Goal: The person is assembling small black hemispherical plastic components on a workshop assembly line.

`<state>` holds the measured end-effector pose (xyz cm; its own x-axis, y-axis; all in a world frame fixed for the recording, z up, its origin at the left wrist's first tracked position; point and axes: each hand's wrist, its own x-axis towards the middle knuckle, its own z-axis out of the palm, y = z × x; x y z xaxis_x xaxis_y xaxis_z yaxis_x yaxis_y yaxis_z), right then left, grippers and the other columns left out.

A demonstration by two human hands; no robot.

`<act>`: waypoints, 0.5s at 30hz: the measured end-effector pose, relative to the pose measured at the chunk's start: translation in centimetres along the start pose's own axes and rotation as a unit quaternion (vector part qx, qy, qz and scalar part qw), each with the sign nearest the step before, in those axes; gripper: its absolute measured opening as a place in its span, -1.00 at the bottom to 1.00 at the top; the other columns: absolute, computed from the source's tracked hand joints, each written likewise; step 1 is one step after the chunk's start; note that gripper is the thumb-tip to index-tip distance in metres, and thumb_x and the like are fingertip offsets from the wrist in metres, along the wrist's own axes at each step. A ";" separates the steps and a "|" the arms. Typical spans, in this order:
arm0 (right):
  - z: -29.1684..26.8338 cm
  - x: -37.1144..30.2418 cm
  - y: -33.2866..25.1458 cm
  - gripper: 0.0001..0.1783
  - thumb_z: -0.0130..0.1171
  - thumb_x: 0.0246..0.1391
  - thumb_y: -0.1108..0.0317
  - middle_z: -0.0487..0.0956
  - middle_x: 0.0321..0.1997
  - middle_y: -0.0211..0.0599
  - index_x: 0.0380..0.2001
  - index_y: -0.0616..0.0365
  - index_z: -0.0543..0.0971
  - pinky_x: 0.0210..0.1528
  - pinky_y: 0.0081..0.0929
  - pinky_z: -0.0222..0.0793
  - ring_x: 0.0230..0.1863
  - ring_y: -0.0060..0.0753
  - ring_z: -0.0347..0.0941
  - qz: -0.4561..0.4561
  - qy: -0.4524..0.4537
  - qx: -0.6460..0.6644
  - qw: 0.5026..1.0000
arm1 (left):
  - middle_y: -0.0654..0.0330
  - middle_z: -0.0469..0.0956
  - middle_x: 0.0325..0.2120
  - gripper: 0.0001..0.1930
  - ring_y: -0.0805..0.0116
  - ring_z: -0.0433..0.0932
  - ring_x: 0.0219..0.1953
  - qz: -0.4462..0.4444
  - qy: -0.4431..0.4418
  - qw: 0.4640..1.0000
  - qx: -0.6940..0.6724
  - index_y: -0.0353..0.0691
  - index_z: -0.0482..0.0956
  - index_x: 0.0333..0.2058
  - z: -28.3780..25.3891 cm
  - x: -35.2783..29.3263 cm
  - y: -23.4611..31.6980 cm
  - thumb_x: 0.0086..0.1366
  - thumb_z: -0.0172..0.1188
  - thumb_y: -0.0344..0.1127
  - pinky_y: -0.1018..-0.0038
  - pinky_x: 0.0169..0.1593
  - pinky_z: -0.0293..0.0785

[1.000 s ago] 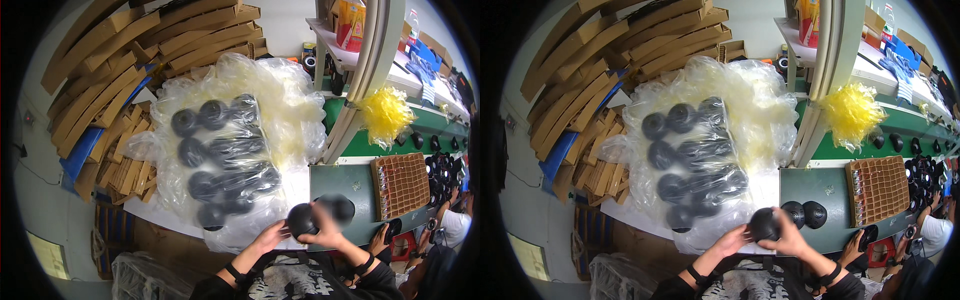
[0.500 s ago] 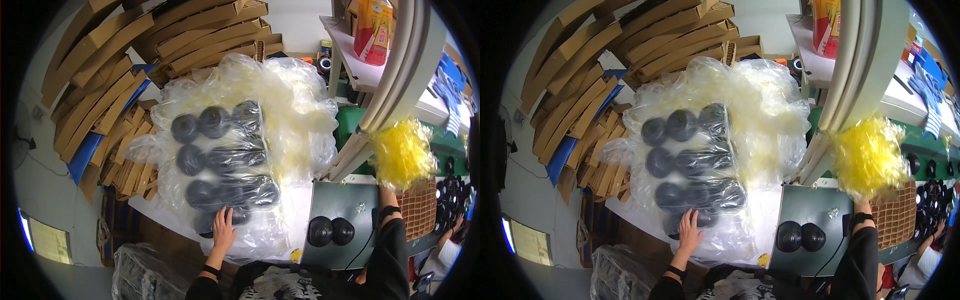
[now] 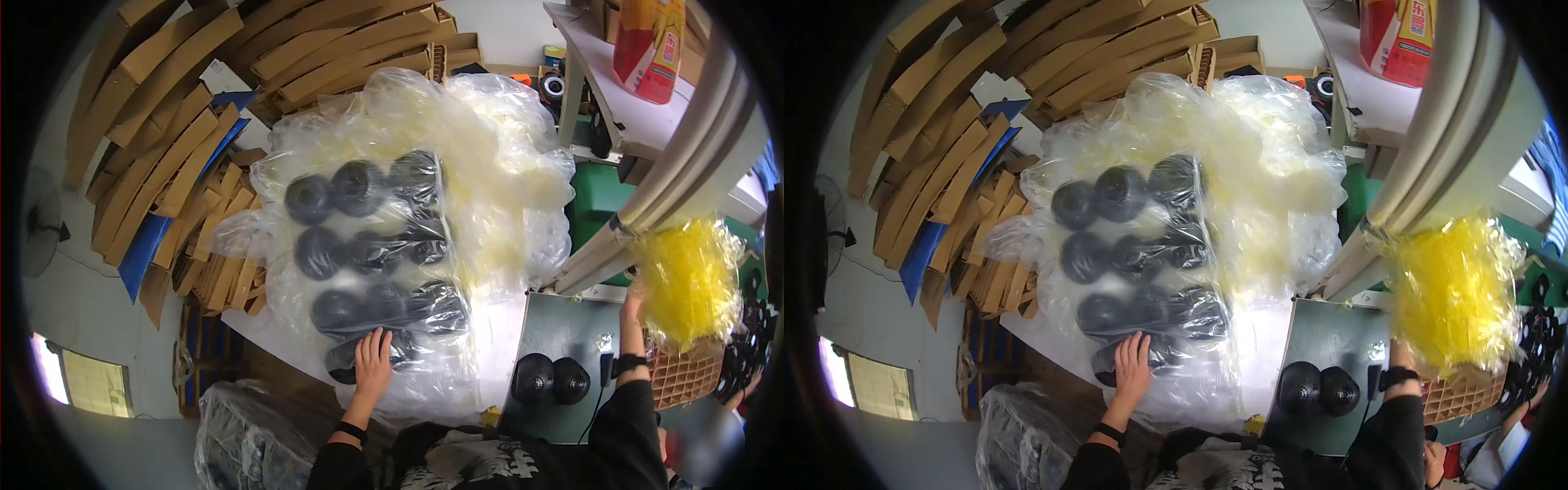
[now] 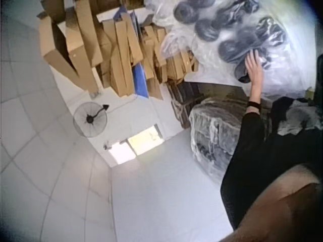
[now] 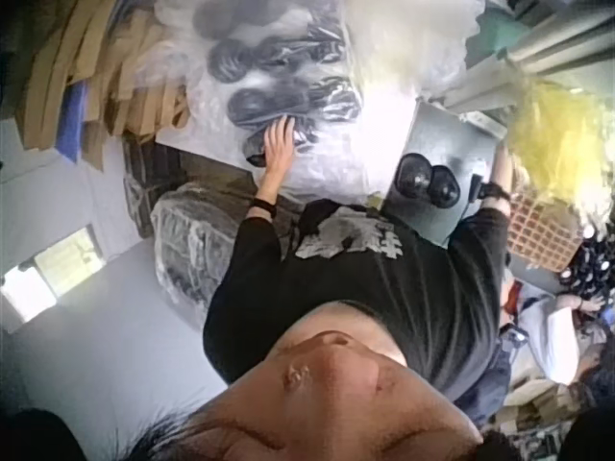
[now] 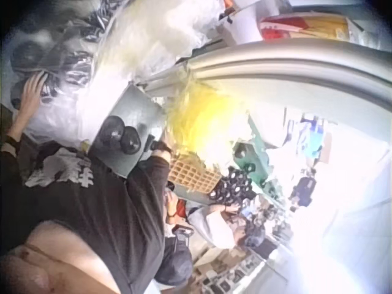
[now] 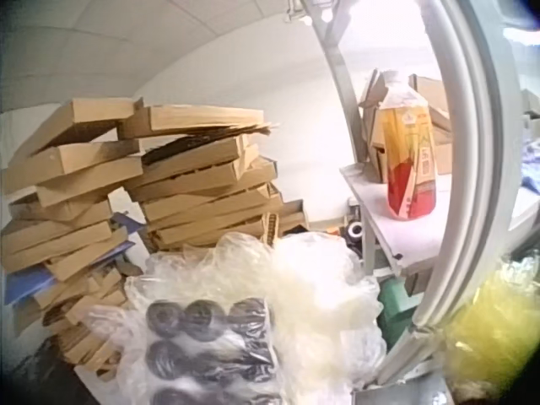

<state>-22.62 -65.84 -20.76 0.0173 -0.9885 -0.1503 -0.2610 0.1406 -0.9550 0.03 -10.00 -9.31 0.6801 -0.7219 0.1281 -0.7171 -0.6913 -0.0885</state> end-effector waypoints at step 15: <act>1.5 -39.7 -11.2 0.00 0.41 -0.14 0.18 0.29 0.16 -0.03 0.26 0.24 0.04 0.24 -0.29 0.12 0.19 -0.27 0.23 -0.025 -0.740 0.114 0.662 | 0.07 0.39 0.01 -0.28 0.08 0.39 -0.01 0.152 0.259 0.918 -0.257 -0.21 0.15 0.08 -10.2 -4.2 2.6 -0.14 0.21 -0.42 0.15 0.05 0.27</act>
<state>-18.98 -28.06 -4.44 0.9916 0.1226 -0.0414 -0.0748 0.2818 -0.9566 -6.26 -8.40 -0.02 0.3680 -0.6750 0.6395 -0.9297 -0.2575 0.2632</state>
